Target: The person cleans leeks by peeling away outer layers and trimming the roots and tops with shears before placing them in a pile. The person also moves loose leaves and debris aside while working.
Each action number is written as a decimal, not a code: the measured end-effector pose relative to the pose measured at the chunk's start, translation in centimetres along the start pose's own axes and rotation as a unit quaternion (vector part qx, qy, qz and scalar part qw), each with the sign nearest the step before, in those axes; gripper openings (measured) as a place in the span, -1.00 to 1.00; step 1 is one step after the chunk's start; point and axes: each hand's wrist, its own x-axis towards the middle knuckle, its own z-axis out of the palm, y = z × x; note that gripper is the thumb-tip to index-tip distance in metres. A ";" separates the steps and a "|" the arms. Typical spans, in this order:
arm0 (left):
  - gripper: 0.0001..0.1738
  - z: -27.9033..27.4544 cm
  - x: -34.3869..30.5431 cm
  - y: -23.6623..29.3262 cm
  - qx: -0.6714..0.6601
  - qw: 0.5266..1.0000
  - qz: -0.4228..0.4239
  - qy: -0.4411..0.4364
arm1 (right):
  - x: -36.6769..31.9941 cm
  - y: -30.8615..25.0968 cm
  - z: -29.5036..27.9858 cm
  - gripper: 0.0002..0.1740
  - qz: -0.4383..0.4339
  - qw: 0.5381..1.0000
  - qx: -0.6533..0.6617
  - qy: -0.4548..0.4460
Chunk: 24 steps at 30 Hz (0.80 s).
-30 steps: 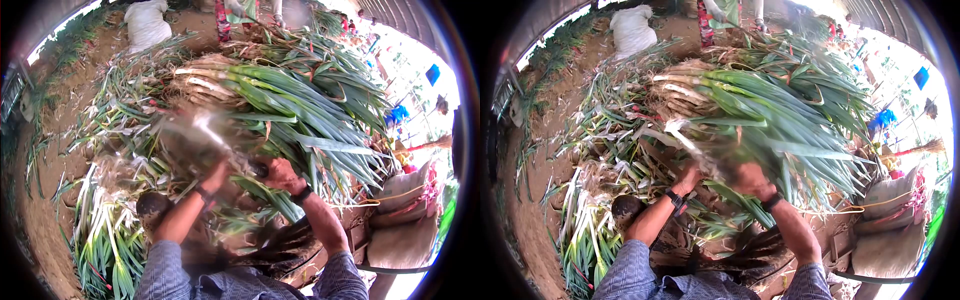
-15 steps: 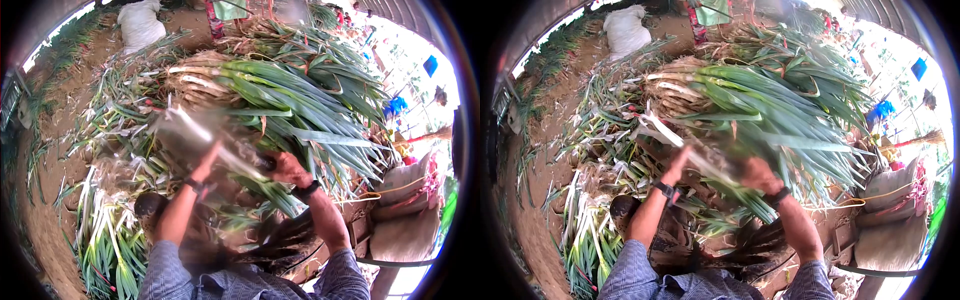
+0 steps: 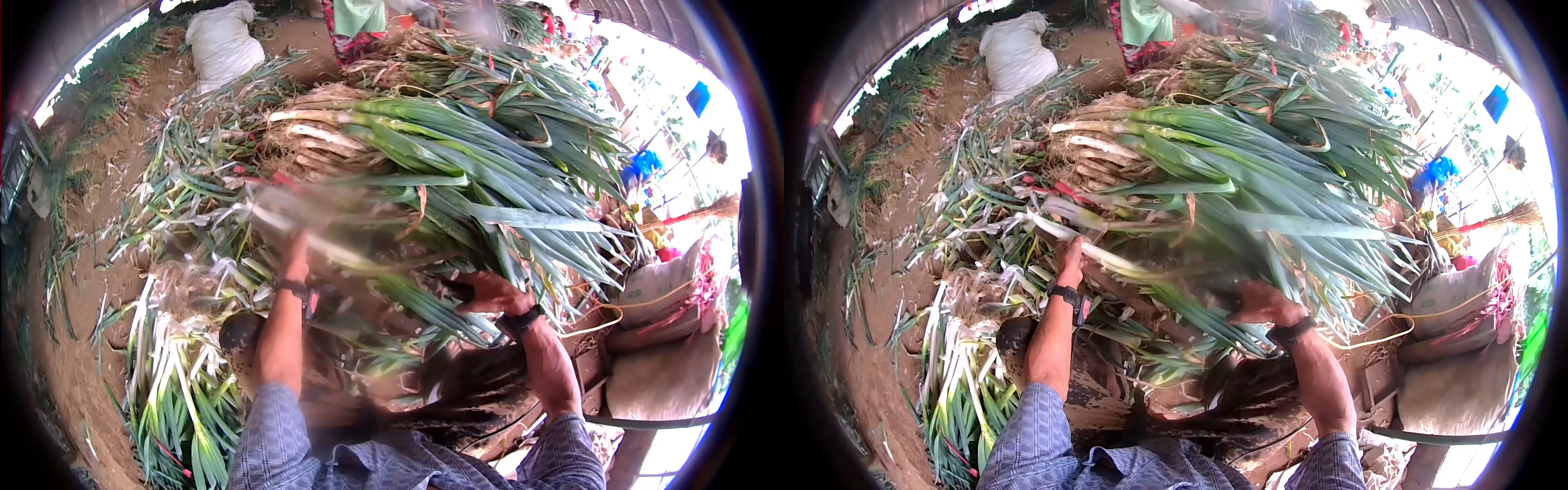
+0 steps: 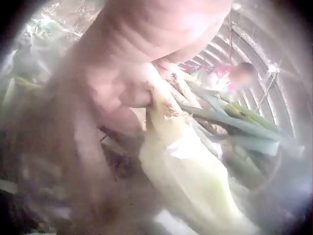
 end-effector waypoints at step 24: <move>-0.64 0.6 -0.7 3.9 0.038 0.996 -0.027 -0.070 | -0.7 2.5 1.1 -0.34 -0.038 0.994 0.101 0.021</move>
